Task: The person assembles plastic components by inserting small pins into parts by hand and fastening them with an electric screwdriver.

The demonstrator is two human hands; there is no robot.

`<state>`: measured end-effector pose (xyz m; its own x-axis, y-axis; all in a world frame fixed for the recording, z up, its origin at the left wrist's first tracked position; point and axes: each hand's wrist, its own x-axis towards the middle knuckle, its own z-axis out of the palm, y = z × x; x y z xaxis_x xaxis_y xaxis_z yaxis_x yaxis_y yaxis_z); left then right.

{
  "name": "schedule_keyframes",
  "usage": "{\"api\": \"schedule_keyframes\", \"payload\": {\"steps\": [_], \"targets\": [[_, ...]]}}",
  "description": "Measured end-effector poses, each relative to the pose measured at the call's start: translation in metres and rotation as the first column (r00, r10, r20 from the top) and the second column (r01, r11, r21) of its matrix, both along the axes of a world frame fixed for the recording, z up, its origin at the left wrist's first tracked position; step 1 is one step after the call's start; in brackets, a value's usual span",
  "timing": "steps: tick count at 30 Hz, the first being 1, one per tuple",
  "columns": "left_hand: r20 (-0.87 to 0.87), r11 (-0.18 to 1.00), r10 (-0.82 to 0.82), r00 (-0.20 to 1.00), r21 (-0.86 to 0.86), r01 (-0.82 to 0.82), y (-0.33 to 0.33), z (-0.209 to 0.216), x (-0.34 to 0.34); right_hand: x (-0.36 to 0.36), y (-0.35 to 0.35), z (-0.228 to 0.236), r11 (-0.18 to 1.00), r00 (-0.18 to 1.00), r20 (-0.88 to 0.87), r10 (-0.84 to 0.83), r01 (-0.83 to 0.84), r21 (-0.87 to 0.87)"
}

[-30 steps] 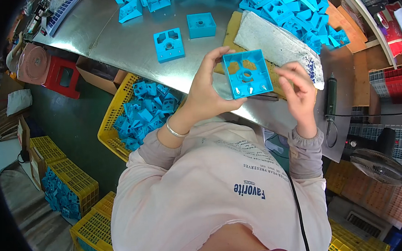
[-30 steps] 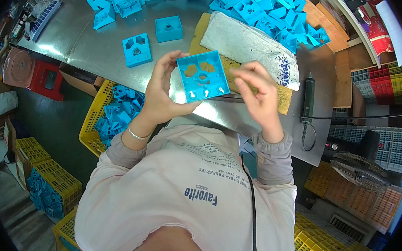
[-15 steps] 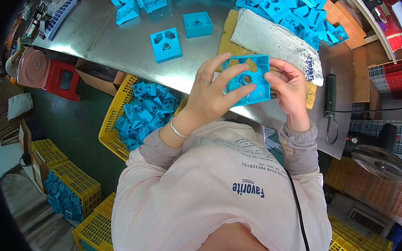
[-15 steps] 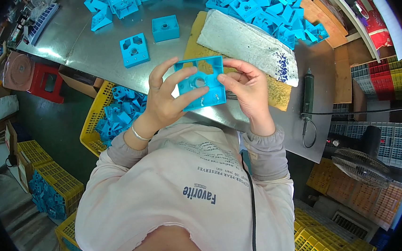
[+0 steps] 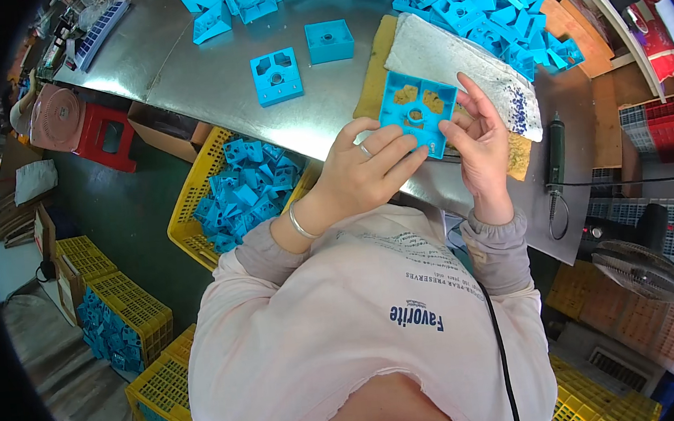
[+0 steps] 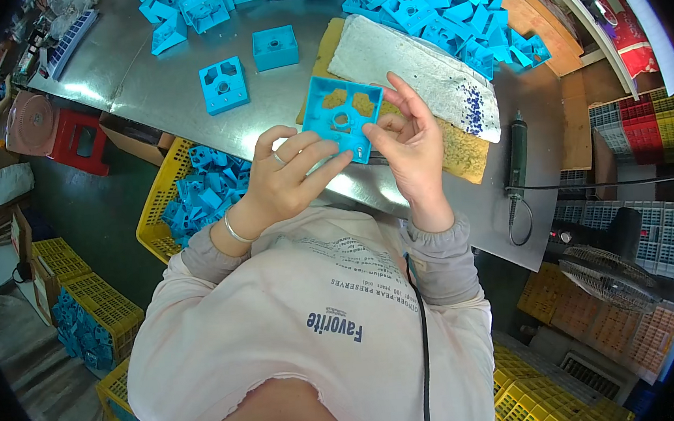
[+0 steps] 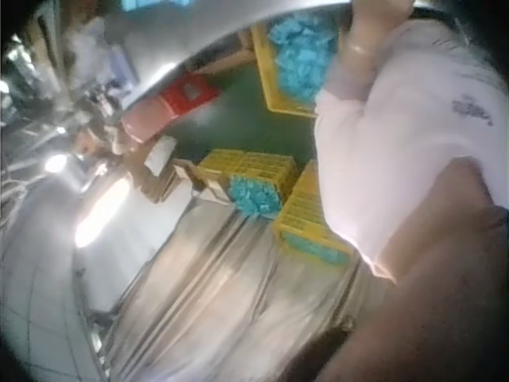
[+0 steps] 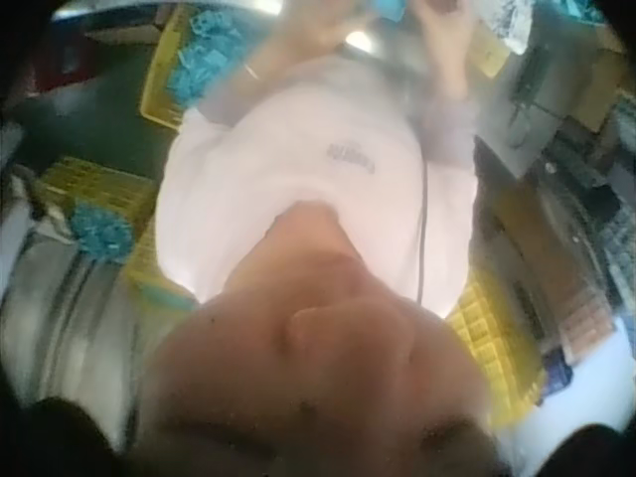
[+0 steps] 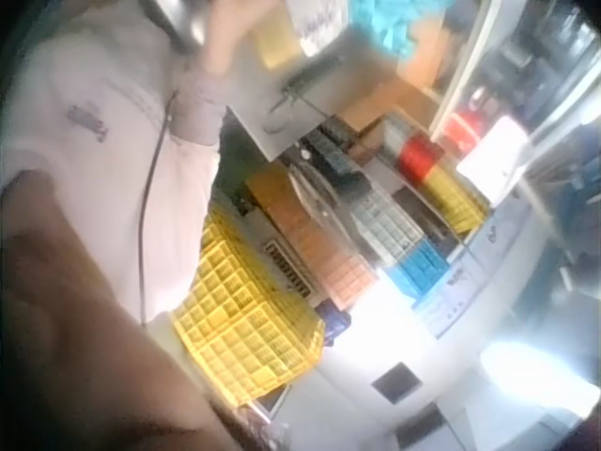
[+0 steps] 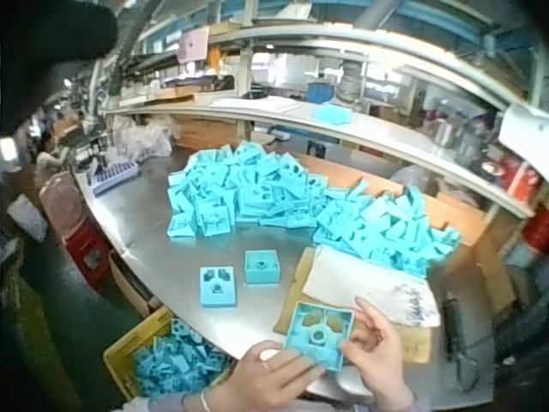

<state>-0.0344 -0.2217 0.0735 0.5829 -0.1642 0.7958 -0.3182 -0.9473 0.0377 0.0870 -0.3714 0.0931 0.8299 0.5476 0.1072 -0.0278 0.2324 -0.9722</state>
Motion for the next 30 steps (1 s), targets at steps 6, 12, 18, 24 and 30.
{"api": "schedule_keyframes", "payload": {"steps": [6,12,18,24,30], "targets": [[0.01,1.0,-0.026,1.0,0.011,0.026,-0.001,0.0,0.004,-0.007,0.004,0.002,0.999,0.998,0.057,-0.028,0.026,0.033],[0.039,0.999,0.007,0.999,0.033,-0.009,0.001,-0.005,0.005,-0.02,0.007,0.007,0.998,0.998,0.061,-0.031,0.028,0.062],[0.062,0.999,0.018,0.998,0.038,-0.02,0.004,-0.005,0.003,-0.022,0.011,-0.004,0.988,0.978,0.166,-0.13,0.114,0.107],[0.033,1.0,0.009,0.999,0.012,-0.01,0.011,-0.023,-0.001,-0.02,0.018,-0.01,0.997,0.982,0.175,-0.077,0.072,0.033],[-0.047,0.94,0.159,0.986,-0.3,-0.165,0.037,-0.046,-0.024,-0.005,0.067,-0.015,0.982,0.983,-0.021,0.183,-0.184,-0.04]]}}
